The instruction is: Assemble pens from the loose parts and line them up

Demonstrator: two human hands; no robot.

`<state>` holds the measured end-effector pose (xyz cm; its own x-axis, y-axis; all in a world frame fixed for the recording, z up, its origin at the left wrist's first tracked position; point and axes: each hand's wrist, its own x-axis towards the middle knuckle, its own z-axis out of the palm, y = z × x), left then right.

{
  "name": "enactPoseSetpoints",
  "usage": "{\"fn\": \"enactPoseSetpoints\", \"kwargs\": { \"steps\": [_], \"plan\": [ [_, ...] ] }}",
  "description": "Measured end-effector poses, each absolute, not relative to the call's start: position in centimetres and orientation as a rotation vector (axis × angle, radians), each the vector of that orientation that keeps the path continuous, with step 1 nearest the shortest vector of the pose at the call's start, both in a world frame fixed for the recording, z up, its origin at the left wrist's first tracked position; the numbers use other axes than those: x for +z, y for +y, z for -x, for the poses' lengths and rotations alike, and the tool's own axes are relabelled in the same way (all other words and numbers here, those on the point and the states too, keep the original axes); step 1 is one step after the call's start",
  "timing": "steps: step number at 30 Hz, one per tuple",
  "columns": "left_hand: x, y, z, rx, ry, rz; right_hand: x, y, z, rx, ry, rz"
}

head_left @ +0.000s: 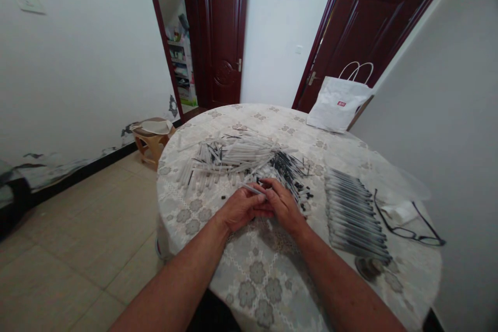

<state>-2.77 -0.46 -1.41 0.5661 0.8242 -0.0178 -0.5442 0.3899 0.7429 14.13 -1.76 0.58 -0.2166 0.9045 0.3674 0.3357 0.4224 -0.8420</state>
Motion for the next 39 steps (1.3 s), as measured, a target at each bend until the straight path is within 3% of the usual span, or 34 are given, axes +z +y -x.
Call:
{"fn": "enactPoseSetpoints", "kwargs": {
  "steps": [4, 7, 11, 16, 22, 32, 39],
  "plan": [
    [-1.2, 0.1, 3.5, 1.042, 0.429, -0.617, 0.4, -1.4, -14.8, 0.963, -1.656, 0.967],
    [-0.8, 0.7, 4.5, 1.246, 0.462, -0.449, 0.5, -0.9, -15.6, 0.754, -1.560, 1.156],
    [-0.2, 1.0, 5.3, 1.341, 0.474, -0.335, 1.1, -0.9, -16.3, 0.397, -2.083, 1.267],
    [-0.3, 1.1, 5.2, 1.330, 0.439, -0.355, 1.7, -2.3, -15.0, 0.346, -2.582, 1.258],
    [-0.5, 1.4, 5.0, 1.360, 0.397, -0.372, 2.1, -3.7, -11.7, 0.187, -2.748, 1.371],
    [-0.9, 1.7, 4.9, 1.386, 0.404, -0.412, -0.1, -3.2, -10.0, 0.036, -2.656, 1.529],
    [-1.1, 1.5, 4.3, 1.369, 0.428, -0.533, -0.6, -1.6, -13.2, 0.353, -1.816, 1.245]
  ]
}}
